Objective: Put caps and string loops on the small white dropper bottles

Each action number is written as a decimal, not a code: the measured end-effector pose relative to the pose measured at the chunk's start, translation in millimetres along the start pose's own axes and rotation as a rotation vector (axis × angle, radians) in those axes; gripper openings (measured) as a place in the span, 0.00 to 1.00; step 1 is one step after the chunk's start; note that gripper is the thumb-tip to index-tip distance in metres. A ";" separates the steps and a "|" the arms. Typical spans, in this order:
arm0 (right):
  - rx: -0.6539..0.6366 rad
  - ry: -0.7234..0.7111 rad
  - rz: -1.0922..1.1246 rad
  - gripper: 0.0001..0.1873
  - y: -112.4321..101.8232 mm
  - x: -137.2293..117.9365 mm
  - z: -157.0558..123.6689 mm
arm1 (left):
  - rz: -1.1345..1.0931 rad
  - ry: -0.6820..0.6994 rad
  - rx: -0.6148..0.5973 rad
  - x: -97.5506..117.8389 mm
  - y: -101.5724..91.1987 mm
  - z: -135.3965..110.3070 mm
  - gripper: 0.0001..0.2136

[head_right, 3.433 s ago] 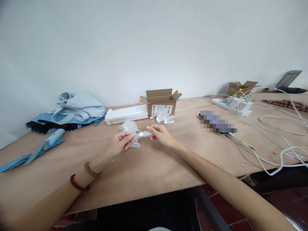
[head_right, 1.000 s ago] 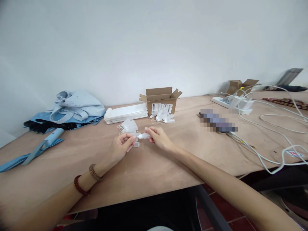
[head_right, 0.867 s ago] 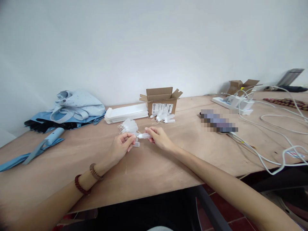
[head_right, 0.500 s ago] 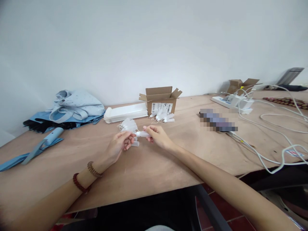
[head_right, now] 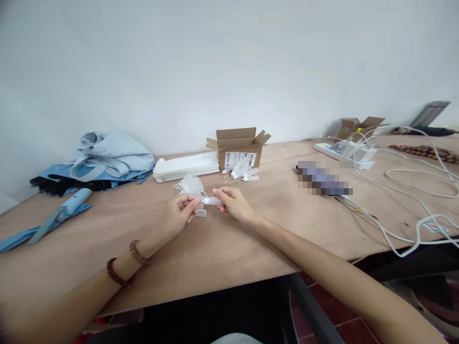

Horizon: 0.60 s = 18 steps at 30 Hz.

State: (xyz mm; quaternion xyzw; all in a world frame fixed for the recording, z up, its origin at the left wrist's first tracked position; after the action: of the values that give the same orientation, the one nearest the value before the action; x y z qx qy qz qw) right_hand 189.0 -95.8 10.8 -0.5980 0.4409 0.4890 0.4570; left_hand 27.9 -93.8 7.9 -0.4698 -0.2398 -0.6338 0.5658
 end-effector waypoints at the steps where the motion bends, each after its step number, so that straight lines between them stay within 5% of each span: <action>1: -0.001 0.008 0.007 0.20 0.3 0.6 0.2 | 0.004 0.003 -0.004 0.7 0.5 0.0 0.12; 10: -0.034 -0.041 -0.013 0.24 -9.5 5.9 18.3 | 0.027 -0.022 -0.013 -1.0 -7.6 6.7 0.13; 14: 0.211 -0.212 -0.309 0.18 -40.5 6.0 26.4 | 0.005 -0.039 0.115 -5.7 -26.6 13.9 0.12; 18: 0.433 -0.351 -0.629 0.09 -73.5 3.6 38.2 | 0.106 -0.011 0.413 -15.7 -73.2 29.6 0.10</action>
State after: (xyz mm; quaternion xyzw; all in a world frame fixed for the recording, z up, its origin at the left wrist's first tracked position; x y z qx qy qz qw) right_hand 254.2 -44.5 11.8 -0.5013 0.2448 0.3159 0.7675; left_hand -32.7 -43.4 24.1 -0.3593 -0.3427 -0.5379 0.6812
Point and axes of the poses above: each hand's wrist, its own z-axis towards the middle knuckle, its own y-axis out of the palm, x = y × z, the point moved 4 cm from there along z, towards the middle knuckle, and after that the axes turned 13 degrees about y, right-handed, at the moved point
